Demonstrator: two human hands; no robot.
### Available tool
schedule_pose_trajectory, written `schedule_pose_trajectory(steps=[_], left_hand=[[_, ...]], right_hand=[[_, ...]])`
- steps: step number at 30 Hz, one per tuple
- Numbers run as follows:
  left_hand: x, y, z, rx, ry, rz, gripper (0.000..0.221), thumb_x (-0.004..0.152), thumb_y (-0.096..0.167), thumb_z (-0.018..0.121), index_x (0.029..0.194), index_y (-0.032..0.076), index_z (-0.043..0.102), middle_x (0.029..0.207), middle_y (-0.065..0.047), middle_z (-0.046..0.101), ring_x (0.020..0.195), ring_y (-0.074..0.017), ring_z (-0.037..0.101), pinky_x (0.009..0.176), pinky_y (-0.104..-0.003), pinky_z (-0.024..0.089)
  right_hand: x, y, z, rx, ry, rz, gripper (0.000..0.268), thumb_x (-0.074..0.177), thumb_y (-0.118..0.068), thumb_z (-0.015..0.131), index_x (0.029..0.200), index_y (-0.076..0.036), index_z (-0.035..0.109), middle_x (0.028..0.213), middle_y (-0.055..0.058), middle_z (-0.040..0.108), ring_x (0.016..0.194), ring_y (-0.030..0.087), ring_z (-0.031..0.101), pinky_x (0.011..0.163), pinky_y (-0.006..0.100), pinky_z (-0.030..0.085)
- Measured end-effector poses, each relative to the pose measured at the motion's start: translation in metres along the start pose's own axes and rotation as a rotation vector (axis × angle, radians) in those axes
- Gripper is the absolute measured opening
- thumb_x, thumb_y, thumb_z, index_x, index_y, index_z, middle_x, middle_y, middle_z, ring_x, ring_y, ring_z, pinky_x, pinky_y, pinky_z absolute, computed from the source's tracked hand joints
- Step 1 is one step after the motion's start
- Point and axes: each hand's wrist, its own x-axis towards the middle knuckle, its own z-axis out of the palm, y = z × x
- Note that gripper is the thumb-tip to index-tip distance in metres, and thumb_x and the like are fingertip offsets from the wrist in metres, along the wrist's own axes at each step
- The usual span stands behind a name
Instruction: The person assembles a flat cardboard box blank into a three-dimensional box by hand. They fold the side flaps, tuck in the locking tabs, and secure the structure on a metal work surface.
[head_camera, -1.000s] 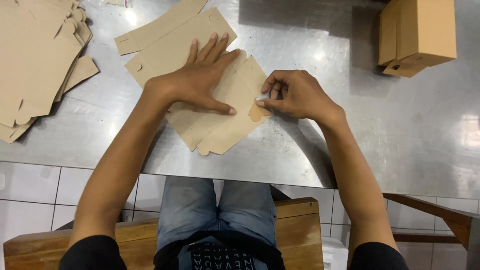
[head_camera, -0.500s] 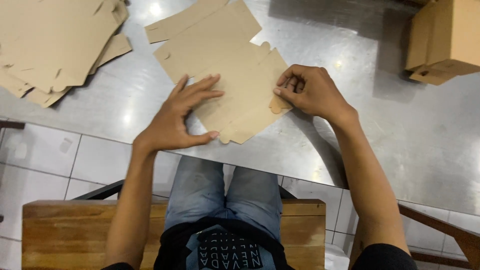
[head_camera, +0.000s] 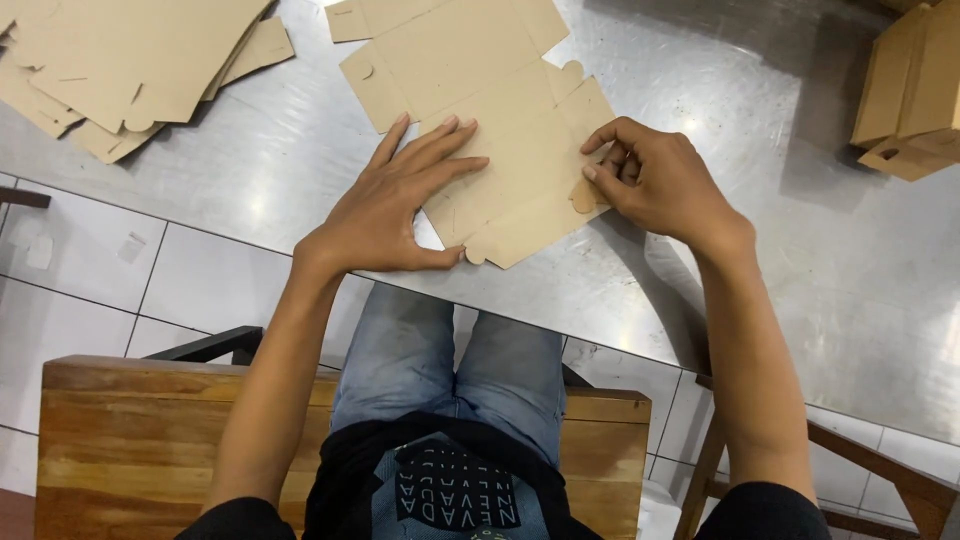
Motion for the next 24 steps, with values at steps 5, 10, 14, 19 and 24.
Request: schedule_pose_trajectory(steps=[5,10,14,19,24], left_hand=[[0.002,-0.001,0.008,0.012,0.097,-0.028,0.083,0.089,0.049,0.078,0.154,0.009,0.046,0.164,-0.013,0.042,0.155,-0.0279,0.034,0.13,-0.052,0.009],[0.008,0.008,0.018,0.048,0.158,-0.107,0.086,0.091,0.054,0.077,0.155,0.008,0.043,0.159,-0.012,0.05,0.153,-0.0283,0.039,0.129,-0.052,0.011],[0.009,0.009,0.022,0.109,0.208,-0.123,0.088,0.094,0.06,0.072,0.156,0.006,0.041,0.159,-0.012,0.05,0.151,-0.0301,0.041,0.129,-0.053,0.011],[0.009,0.009,0.024,0.094,0.222,-0.131,0.09,0.093,0.059,0.074,0.156,0.006,0.04,0.158,-0.013,0.051,0.151,-0.03,0.043,0.129,-0.052,0.011],[0.009,0.006,0.027,0.146,0.213,-0.116,0.081,0.1,0.051,0.071,0.158,0.004,0.038,0.16,-0.013,0.049,0.153,-0.0302,0.04,0.13,-0.053,0.012]], right_hand=[[-0.003,-0.006,-0.007,-0.026,-0.041,-0.048,0.02,0.098,-0.011,0.07,0.118,-0.012,0.069,0.084,-0.001,0.067,0.071,0.012,0.058,0.071,0.029,0.048],[-0.004,-0.019,0.023,-0.082,0.037,-0.329,0.018,0.097,-0.007,0.072,0.114,-0.012,0.069,0.095,0.003,0.064,0.074,0.015,0.059,0.068,0.029,0.05],[-0.005,-0.034,0.047,-0.112,0.067,-0.431,0.009,0.104,-0.022,0.067,0.098,-0.015,0.066,0.078,-0.003,0.061,0.071,0.016,0.056,0.063,0.033,0.043],[-0.006,-0.032,0.048,-0.057,0.06,-0.368,0.023,0.11,-0.026,0.052,0.1,-0.01,0.064,0.084,0.001,0.064,0.071,0.019,0.055,0.064,0.034,0.041],[-0.004,-0.028,0.048,-0.11,0.046,-0.435,0.015,0.1,-0.027,0.073,0.107,-0.016,0.066,0.079,-0.005,0.058,0.068,0.015,0.056,0.065,0.032,0.045]])
